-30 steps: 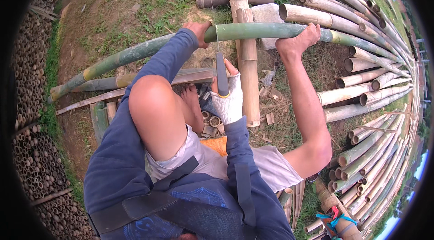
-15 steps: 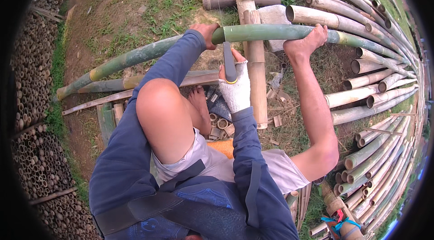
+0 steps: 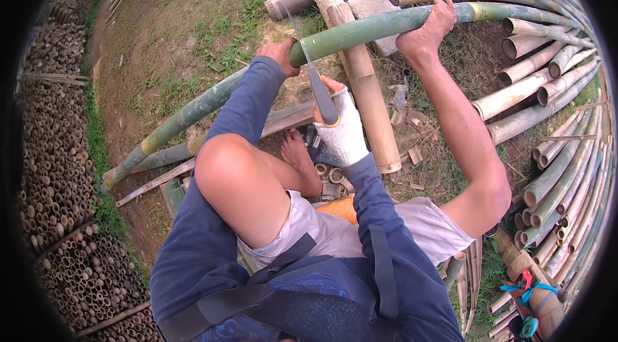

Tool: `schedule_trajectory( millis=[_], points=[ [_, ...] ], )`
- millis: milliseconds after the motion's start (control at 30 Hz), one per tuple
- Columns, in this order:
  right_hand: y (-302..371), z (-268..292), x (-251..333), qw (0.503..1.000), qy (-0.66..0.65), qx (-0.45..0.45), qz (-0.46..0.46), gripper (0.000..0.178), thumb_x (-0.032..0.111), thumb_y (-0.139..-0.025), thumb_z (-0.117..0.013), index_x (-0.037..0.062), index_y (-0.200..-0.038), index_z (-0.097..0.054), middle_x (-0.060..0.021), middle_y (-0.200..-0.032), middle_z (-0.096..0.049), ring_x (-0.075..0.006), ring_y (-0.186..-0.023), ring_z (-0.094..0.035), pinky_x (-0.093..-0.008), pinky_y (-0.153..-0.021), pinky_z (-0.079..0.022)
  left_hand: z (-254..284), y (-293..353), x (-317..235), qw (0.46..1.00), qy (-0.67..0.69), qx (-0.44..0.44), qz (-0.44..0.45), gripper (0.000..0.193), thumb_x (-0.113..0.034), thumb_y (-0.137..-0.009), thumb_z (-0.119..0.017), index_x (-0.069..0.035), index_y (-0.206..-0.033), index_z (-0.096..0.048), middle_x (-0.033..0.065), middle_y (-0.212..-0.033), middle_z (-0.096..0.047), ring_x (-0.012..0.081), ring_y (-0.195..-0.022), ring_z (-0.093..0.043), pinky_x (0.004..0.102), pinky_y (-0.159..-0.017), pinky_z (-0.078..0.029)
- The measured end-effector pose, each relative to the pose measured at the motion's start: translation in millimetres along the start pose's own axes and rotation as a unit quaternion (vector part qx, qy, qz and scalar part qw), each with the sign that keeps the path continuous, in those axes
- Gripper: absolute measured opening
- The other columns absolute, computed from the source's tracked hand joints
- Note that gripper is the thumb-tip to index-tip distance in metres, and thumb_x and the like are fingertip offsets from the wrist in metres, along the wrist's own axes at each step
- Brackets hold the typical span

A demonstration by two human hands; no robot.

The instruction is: The person sits on the ground and uses a hand saw to cut bamboo poles into shorter sections. They position each pole on a makeshift stand, saw through it, then move the cut piece aside and repeat the process with additional poles.

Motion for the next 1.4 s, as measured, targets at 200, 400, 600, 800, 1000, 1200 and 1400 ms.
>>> schedule_trajectory(
  millis=[200,400,600,800,1000,1200,1400],
  points=[
    [65,23,-5,0.995,0.097,0.022,-0.021,0.054,0.004,-0.095,-0.071,-0.0004,-0.147,-0.054,-0.0191,-0.140,-0.064,-0.0329,-0.123,-0.068,-0.0377,-0.107,-0.052,10,-1,-3,1.000,-0.007,-0.012,0.003,0.065,-0.038,-0.074,-0.084,-0.015,-0.130,-0.063,0.0192,-0.109,-0.079,0.0411,-0.105,-0.077,0.0509,-0.098,-0.060],
    [196,81,58,0.980,0.194,0.039,0.005,0.061,-0.001,-0.090,-0.071,0.0018,-0.147,-0.048,-0.0197,-0.127,-0.064,-0.0297,-0.100,-0.069,-0.0402,-0.087,-0.055,-7,-5,2,1.000,-0.020,0.011,-0.003,0.065,-0.038,-0.075,-0.086,-0.014,-0.130,-0.061,0.0186,-0.111,-0.079,0.0395,-0.105,-0.077,0.0498,-0.098,-0.061],
    [24,8,-16,1.000,0.024,0.005,0.003,0.051,0.006,-0.097,-0.070,-0.0012,-0.145,-0.055,-0.0199,-0.137,-0.065,-0.0296,-0.125,-0.066,-0.0377,-0.109,-0.050,-2,1,1,1.000,0.002,-0.010,0.006,0.068,-0.039,-0.072,-0.085,-0.018,-0.133,-0.063,0.0188,-0.110,-0.079,0.0411,-0.106,-0.076,0.0524,-0.097,-0.059],
    [96,31,-10,0.995,0.097,0.012,-0.021,0.057,0.003,-0.094,-0.072,-0.0002,-0.147,-0.052,-0.0197,-0.138,-0.065,-0.0300,-0.118,-0.069,-0.0371,-0.103,-0.054,1,5,0,0.999,-0.006,-0.029,0.013,0.062,-0.038,-0.075,-0.082,-0.017,-0.130,-0.063,0.0188,-0.109,-0.079,0.0428,-0.107,-0.075,0.0532,-0.099,-0.057],
    [189,79,41,0.992,0.122,0.020,0.017,0.062,0.000,-0.089,-0.072,0.0012,-0.145,-0.047,-0.0202,-0.125,-0.066,-0.0253,-0.096,-0.068,-0.0389,-0.088,-0.055,-10,3,0,0.999,-0.018,0.011,0.026,0.066,-0.037,-0.076,-0.087,-0.013,-0.131,-0.060,0.0186,-0.116,-0.078,0.0403,-0.110,-0.076,0.0503,-0.100,-0.060],
    [25,9,-23,0.999,0.045,0.026,0.002,0.051,0.005,-0.099,-0.069,-0.0015,-0.147,-0.052,-0.0188,-0.139,-0.061,-0.0266,-0.123,-0.064,-0.0359,-0.107,-0.049,2,7,-4,0.999,-0.007,-0.038,0.009,0.060,-0.035,-0.077,-0.082,-0.014,-0.130,-0.062,0.0182,-0.111,-0.078,0.0407,-0.106,-0.076,0.0512,-0.097,-0.059],
    [51,11,-15,0.998,0.048,0.021,-0.023,0.054,0.003,-0.098,-0.067,-0.0025,-0.149,-0.051,-0.0206,-0.141,-0.061,-0.0303,-0.128,-0.063,-0.0396,-0.111,-0.049,-10,13,-6,0.999,-0.011,-0.052,0.006,0.052,-0.032,-0.079,-0.081,-0.014,-0.125,-0.063,0.0167,-0.109,-0.078,0.0401,-0.104,-0.076,0.0519,-0.096,-0.058]
  ],
)
Point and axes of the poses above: each hand's wrist, its own y-axis away from the middle knuckle, its own z-axis out of the back of the hand, x = y × z, the point moved 9 cm from there along -y, towards the middle knuckle
